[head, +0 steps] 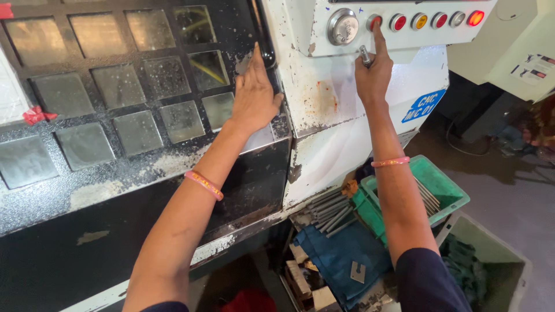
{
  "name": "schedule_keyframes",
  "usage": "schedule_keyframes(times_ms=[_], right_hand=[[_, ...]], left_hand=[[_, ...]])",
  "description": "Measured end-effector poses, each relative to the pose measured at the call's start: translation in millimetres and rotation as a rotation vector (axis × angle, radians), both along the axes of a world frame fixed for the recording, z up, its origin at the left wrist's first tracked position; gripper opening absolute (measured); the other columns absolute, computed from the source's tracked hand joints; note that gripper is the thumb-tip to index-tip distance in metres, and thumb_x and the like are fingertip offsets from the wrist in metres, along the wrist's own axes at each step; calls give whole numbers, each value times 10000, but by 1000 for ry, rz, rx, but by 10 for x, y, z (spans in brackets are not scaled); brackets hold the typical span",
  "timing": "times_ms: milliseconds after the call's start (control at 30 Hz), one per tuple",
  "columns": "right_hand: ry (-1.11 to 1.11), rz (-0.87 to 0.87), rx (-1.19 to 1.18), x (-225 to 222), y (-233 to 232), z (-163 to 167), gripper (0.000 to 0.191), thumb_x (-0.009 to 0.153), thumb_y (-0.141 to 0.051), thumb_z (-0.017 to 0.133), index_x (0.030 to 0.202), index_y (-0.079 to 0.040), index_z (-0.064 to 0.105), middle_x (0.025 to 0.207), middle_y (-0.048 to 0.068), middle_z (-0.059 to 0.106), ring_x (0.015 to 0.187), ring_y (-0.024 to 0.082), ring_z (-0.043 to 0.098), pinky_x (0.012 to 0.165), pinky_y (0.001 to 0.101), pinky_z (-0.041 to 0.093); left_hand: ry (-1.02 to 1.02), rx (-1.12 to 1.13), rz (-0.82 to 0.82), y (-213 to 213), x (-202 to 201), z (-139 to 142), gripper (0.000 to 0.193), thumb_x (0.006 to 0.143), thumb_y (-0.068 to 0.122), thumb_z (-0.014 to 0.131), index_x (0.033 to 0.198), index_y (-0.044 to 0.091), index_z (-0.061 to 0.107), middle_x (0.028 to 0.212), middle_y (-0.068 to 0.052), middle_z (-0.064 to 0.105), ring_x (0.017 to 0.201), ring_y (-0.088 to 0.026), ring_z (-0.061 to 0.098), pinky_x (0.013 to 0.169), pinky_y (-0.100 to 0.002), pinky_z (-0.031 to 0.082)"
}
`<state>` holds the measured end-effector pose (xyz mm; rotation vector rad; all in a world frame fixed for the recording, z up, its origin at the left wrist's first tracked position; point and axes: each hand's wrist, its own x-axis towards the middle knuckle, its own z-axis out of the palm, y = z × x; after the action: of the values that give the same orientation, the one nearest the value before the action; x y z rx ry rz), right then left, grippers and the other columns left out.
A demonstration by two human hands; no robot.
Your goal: The person opens the door of a CNC machine, places a metal rod inside, closes the door, and presses a button on the control panel. They repeat this cycle multiple times, retrieving the rod and placing it into a green bin after each cycle.
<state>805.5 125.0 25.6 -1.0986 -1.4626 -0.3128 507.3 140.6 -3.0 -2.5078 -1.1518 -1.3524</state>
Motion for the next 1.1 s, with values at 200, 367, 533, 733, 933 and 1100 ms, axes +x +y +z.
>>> schedule_keyframes(times_ms=[200,367,533,733,933,1100], right_hand=[[0,145,62,103,75,30,710,934,170,561,1604,-31,439,1488,131,649,830,74,553,722,241,511],[254,287,92,-42,-348,61,533,970,107,525,1485,-29,511,907,34,607,597,29,473,528,189,391],[255,360,301,9,-1188,-40,392,1122,-174,651,1468,0,593,627,0,457,462,88,380,447,233,266],[-162,-84,-384,35,-1745,-1364,209,974,-223,666,1147,-107,683,765,97,615,679,273,587,597,417,455],[-698,-299,-996,-470,-2110,-2554,263,825,-280,700,1072,-192,734,863,175,730,802,396,714,684,531,571],[-270,185,-609,-1257,-2218,-2478,243,871,-130,741,1112,-115,722,843,178,718,759,339,723,669,425,547]], left_hand=[[-17,-36,0,116,43,-54,1230,789,251,815,1561,-117,-69,1597,-335,300,1452,-394,388,1135,-491,324],[-20,18,18,126,34,-28,1248,779,273,843,1558,-109,-54,1573,-336,298,1449,-413,360,1123,-515,311],[-53,113,-7,-86,-110,-95,1177,753,222,835,1576,-42,36,1606,-276,300,1476,-401,344,1122,-504,322],[10,98,-134,-939,-463,-585,998,815,194,783,1613,85,192,1608,-180,364,1416,-382,414,1163,-528,333],[42,-245,-355,-2131,-785,-1426,676,908,156,697,1529,138,431,1289,-145,596,1147,-352,596,989,-462,472],[-320,-573,-502,-2572,-888,-1825,536,950,132,708,1467,125,568,1017,-91,651,865,-213,612,782,-336,518]])
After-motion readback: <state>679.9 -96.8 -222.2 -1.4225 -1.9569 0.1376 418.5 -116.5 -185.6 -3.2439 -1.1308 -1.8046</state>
